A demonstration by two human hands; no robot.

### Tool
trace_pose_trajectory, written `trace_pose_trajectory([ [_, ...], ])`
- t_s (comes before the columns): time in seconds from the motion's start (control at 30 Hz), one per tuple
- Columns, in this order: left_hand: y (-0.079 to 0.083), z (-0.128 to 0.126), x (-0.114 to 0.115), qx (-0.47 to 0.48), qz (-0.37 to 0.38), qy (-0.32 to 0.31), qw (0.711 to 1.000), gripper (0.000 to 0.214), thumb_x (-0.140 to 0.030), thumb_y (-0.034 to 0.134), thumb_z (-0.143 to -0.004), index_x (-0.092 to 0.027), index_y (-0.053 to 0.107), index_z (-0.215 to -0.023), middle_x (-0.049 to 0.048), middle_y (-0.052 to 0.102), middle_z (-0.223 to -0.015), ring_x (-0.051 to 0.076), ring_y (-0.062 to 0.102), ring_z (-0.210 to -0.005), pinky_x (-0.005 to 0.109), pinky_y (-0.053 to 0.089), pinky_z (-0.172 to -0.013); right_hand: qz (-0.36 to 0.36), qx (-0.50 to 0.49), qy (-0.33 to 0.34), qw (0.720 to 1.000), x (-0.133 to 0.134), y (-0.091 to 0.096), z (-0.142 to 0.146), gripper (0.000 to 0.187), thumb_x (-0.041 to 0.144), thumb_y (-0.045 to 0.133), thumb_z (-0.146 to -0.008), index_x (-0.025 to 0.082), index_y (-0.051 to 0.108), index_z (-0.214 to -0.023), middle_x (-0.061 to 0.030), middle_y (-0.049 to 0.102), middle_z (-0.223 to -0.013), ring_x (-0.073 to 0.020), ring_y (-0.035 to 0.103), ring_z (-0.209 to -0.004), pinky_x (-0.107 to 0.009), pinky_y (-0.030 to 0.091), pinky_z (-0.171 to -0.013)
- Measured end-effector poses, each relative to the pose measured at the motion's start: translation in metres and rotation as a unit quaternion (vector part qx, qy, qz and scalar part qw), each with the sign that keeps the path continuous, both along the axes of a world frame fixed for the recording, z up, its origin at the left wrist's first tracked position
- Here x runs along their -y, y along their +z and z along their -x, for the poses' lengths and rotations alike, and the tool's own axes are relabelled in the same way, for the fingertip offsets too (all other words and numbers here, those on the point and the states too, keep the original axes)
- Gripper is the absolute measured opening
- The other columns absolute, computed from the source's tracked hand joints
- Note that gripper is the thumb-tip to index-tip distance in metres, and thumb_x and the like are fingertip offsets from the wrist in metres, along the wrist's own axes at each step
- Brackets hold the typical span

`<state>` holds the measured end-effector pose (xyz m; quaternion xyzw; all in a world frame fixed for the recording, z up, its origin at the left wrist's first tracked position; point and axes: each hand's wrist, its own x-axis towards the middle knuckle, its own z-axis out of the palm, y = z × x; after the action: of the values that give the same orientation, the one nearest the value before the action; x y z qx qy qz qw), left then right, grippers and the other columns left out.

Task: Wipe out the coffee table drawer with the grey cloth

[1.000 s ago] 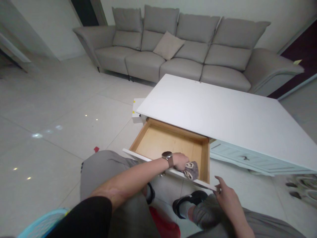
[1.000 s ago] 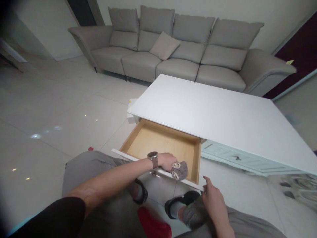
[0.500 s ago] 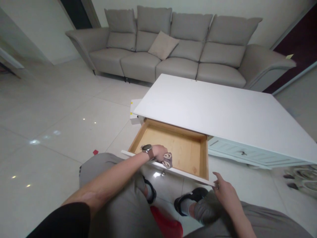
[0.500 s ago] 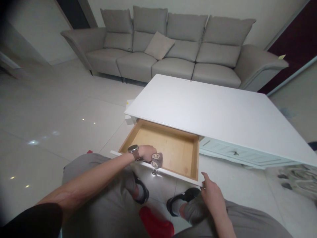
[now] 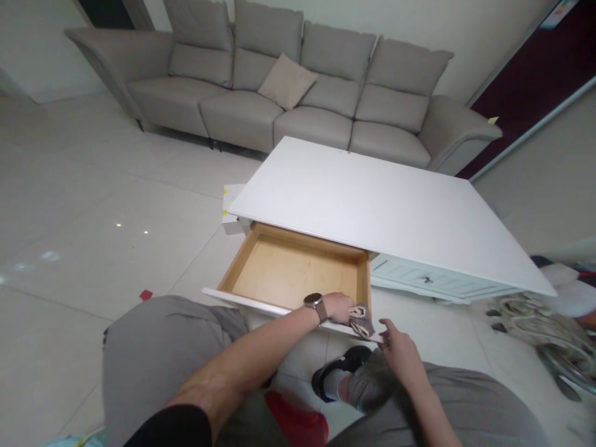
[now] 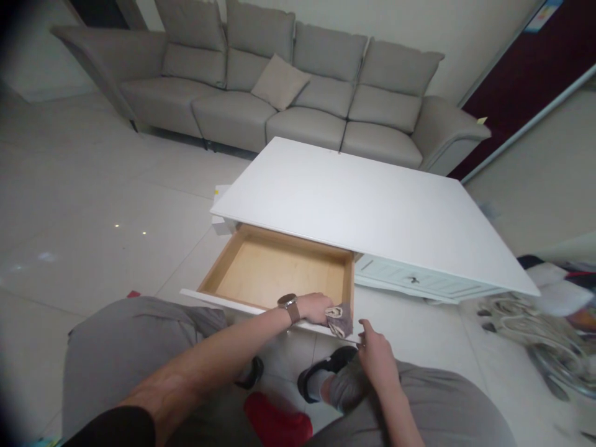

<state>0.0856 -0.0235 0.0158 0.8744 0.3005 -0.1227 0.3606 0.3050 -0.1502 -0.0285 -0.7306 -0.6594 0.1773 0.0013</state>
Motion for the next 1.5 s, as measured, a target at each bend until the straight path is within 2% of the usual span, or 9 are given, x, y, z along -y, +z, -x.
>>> trace_pose_trajectory([
  [0.13,0.008,0.034,-0.013,-0.070,0.016,0.013,0.997,0.031,-0.028,0.072,-0.076,-0.013,0.075,-0.103,0.0172,0.077,-0.108,0.026,0.073,-0.095,0.029,0.055,-0.075,-0.001,-0.001,-0.006,1.000,0.000,-0.001,0.000,0.052,0.001,0.057,-0.082,0.019,0.053,-0.130,-0.0073,0.077,-0.103,-0.0215,0.070,-0.093,-0.027,0.042,-0.079],
  [0.3,0.015,0.096,-0.025,-0.170,0.011,0.051,0.984,0.033,-0.020,0.071,-0.070,-0.011,0.075,-0.101,0.0191,0.077,-0.108,0.027,0.074,-0.091,0.028,0.056,-0.070,0.011,-0.009,-0.007,1.000,-0.001,-0.004,-0.001,0.054,0.001,0.055,-0.084,0.017,0.051,-0.135,-0.0088,0.076,-0.105,-0.0215,0.069,-0.095,-0.027,0.041,-0.081],
  [0.5,0.022,0.178,-0.037,-0.322,-0.010,0.106,0.941,0.044,-0.007,0.077,-0.055,-0.008,0.076,-0.099,0.0237,0.076,-0.109,0.033,0.073,-0.099,0.032,0.057,-0.078,0.021,-0.011,-0.004,1.000,-0.001,-0.001,0.000,0.054,0.002,0.053,-0.085,0.016,0.050,-0.137,-0.0101,0.076,-0.103,-0.0226,0.069,-0.094,-0.028,0.042,-0.080],
  [0.63,0.023,0.214,-0.038,-0.368,-0.032,0.140,0.918,0.050,-0.004,0.075,-0.054,-0.006,0.075,-0.104,0.0264,0.073,-0.115,0.035,0.071,-0.105,0.034,0.057,-0.084,0.009,-0.015,-0.001,1.000,0.000,-0.002,-0.001,0.054,0.001,0.052,-0.085,0.017,0.051,-0.137,-0.0096,0.076,-0.105,-0.0227,0.070,-0.093,-0.029,0.044,-0.080],
  [0.83,0.021,0.221,-0.034,-0.329,-0.047,0.172,0.927,0.043,-0.008,0.071,-0.059,-0.008,0.075,-0.101,0.0243,0.075,-0.110,0.032,0.072,-0.102,0.029,0.056,-0.078,-0.009,0.000,0.005,1.000,0.001,-0.009,-0.003,0.055,0.000,0.053,-0.083,0.017,0.054,-0.135,-0.0087,0.077,-0.102,-0.0219,0.071,-0.092,-0.028,0.045,-0.078],
  [1.0,0.032,0.236,-0.041,-0.221,-0.053,0.212,0.951,0.024,-0.012,0.066,-0.064,-0.014,0.074,-0.087,0.0109,0.078,-0.091,0.022,0.071,-0.083,0.023,0.050,-0.067,0.003,-0.004,0.007,1.000,0.001,-0.009,-0.003,0.054,0.001,0.051,-0.085,0.016,0.053,-0.137,-0.0097,0.077,-0.105,-0.0228,0.070,-0.094,-0.030,0.044,-0.080],
  [1.1,0.038,0.247,-0.050,-0.167,-0.064,0.233,0.956,0.017,-0.011,0.061,-0.068,-0.016,0.072,-0.079,0.0065,0.077,-0.083,0.018,0.069,-0.076,0.021,0.047,-0.063,0.010,-0.006,0.005,1.000,0.000,-0.005,-0.001,0.054,0.001,0.051,-0.085,0.016,0.052,-0.137,-0.0105,0.076,-0.107,-0.0232,0.070,-0.095,-0.031,0.043,-0.082],
  [1.3,0.030,0.252,-0.057,-0.144,-0.121,0.300,0.935,0.017,-0.019,0.061,-0.074,-0.016,0.071,-0.088,0.0073,0.075,-0.085,0.019,0.068,-0.076,0.022,0.045,-0.061,0.018,0.001,0.008,1.000,-0.002,0.002,0.001,0.055,0.000,0.051,-0.084,0.015,0.053,-0.136,-0.0102,0.077,-0.104,-0.0228,0.070,-0.092,-0.030,0.043,-0.078],
  [1.5,0.024,0.248,-0.059,-0.131,-0.194,0.322,0.917,0.019,-0.022,0.058,-0.078,-0.018,0.069,-0.093,0.0113,0.076,-0.094,0.023,0.071,-0.085,0.025,0.045,-0.064,-0.006,0.000,0.008,1.000,0.000,0.000,0.001,0.053,0.000,0.052,-0.083,0.017,0.055,-0.134,-0.0086,0.077,-0.102,-0.0217,0.070,-0.091,-0.029,0.043,-0.077],
])
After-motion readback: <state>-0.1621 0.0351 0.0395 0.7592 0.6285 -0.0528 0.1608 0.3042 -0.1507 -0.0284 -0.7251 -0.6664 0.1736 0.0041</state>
